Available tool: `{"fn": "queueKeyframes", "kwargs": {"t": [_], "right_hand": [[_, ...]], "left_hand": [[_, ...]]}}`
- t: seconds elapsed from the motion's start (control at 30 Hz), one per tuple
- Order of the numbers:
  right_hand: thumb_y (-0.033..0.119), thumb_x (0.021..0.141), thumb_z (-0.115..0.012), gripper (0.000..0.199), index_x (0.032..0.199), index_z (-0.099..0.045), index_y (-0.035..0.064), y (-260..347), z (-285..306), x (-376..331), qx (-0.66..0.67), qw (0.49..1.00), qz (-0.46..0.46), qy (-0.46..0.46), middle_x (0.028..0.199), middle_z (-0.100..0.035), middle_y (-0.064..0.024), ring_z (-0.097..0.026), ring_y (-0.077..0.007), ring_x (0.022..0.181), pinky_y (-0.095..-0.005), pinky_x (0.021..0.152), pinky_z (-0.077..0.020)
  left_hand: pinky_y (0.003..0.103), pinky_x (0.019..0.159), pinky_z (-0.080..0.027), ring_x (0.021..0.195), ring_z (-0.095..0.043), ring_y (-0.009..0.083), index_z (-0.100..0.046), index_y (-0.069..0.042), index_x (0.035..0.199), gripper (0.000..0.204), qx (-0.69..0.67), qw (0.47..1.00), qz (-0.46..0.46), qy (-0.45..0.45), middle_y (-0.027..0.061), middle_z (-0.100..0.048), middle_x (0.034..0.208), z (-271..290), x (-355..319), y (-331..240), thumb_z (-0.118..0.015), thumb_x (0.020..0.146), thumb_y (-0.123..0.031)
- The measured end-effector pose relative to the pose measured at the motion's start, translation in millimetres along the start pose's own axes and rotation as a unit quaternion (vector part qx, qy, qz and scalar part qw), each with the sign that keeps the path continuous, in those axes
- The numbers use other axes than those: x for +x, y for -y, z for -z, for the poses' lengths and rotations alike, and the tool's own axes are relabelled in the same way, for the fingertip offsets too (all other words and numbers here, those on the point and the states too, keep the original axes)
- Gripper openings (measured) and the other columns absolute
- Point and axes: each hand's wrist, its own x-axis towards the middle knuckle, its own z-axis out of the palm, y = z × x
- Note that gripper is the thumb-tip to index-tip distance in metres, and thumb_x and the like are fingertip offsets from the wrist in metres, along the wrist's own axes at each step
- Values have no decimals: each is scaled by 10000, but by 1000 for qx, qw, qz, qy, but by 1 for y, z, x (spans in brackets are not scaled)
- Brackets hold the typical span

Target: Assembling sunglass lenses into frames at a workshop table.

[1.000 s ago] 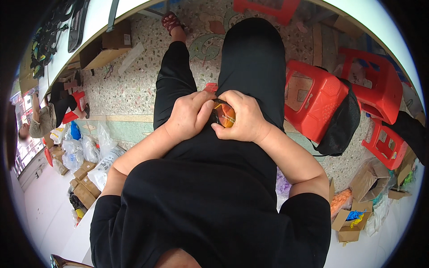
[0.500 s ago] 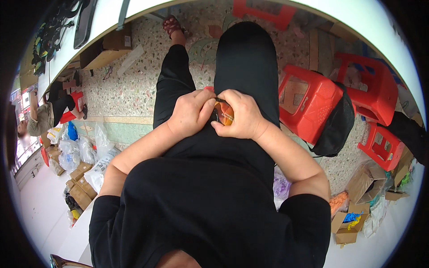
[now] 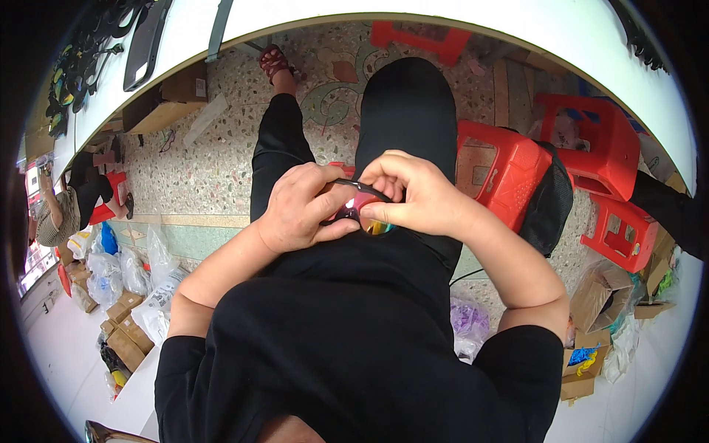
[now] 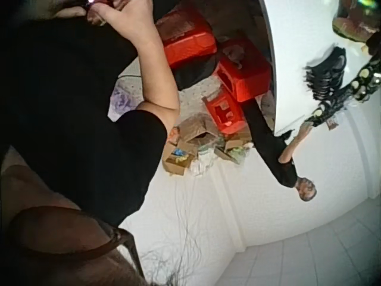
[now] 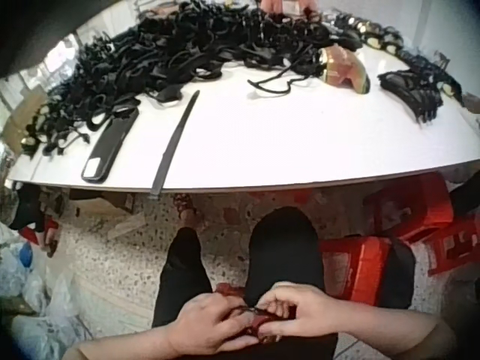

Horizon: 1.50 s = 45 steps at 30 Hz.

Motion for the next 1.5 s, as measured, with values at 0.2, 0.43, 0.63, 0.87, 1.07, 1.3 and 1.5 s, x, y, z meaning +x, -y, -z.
{"fn": "queueKeyframes", "kwargs": {"t": [0.2,0.43,0.63,0.87,1.07,1.3,1.5], "right_hand": [[87,787,-829,307,885,-540,57,12,17,27,171,963,-141,154,802,-521,42,-482,-61,761,-247,666,-419],[52,782,-814,281,845,-540,61,4,19,38,235,931,-206,186,784,-529,38,-492,-55,731,-229,638,-414],[68,796,-811,271,861,-549,50,6,18,41,248,915,-254,189,805,-560,25,-521,-64,754,-223,671,-437],[267,800,-826,522,1147,-575,-30,1,4,11,97,993,-39,46,1026,-632,-114,-639,-210,941,-341,838,-507],[432,679,-856,663,1102,-578,4,-17,-11,-3,-211,970,99,-66,993,-626,-151,-655,-320,868,-405,773,-535],[289,628,-838,538,1008,-580,10,-48,-22,1,-132,976,115,-129,860,-627,-122,-656,-308,749,-378,690,-543],[261,578,-827,491,926,-577,20,-58,-21,7,-171,959,162,-159,811,-601,-121,-628,-313,701,-375,641,-526]], "left_hand": [[369,644,-505,748,-614,245,-665,-138,987,325,-21,999,-29,8,87,-594,944,7,13,1,-756,776,-367],[352,581,-511,687,-619,242,-665,-102,985,308,-73,997,-14,32,93,-604,890,1,21,5,-770,757,-282],[353,594,-535,690,-641,254,-662,-70,992,309,-89,995,31,31,97,-616,868,-2,11,2,-769,764,-250],[383,686,-535,793,-647,296,-609,-57,1044,276,-122,986,111,15,106,-643,933,-11,2,2,-723,826,-183],[380,635,-536,744,-645,264,-629,-73,1029,292,-84,987,140,10,76,-621,853,-29,-2,1,-741,817,-241],[398,620,-538,705,-652,305,-621,-66,1026,240,-99,977,176,62,112,-632,831,-43,1,6,-695,858,-221],[426,634,-539,726,-664,358,-580,-57,1023,198,-178,950,235,101,159,-658,814,-48,6,9,-641,913,-210]]}}
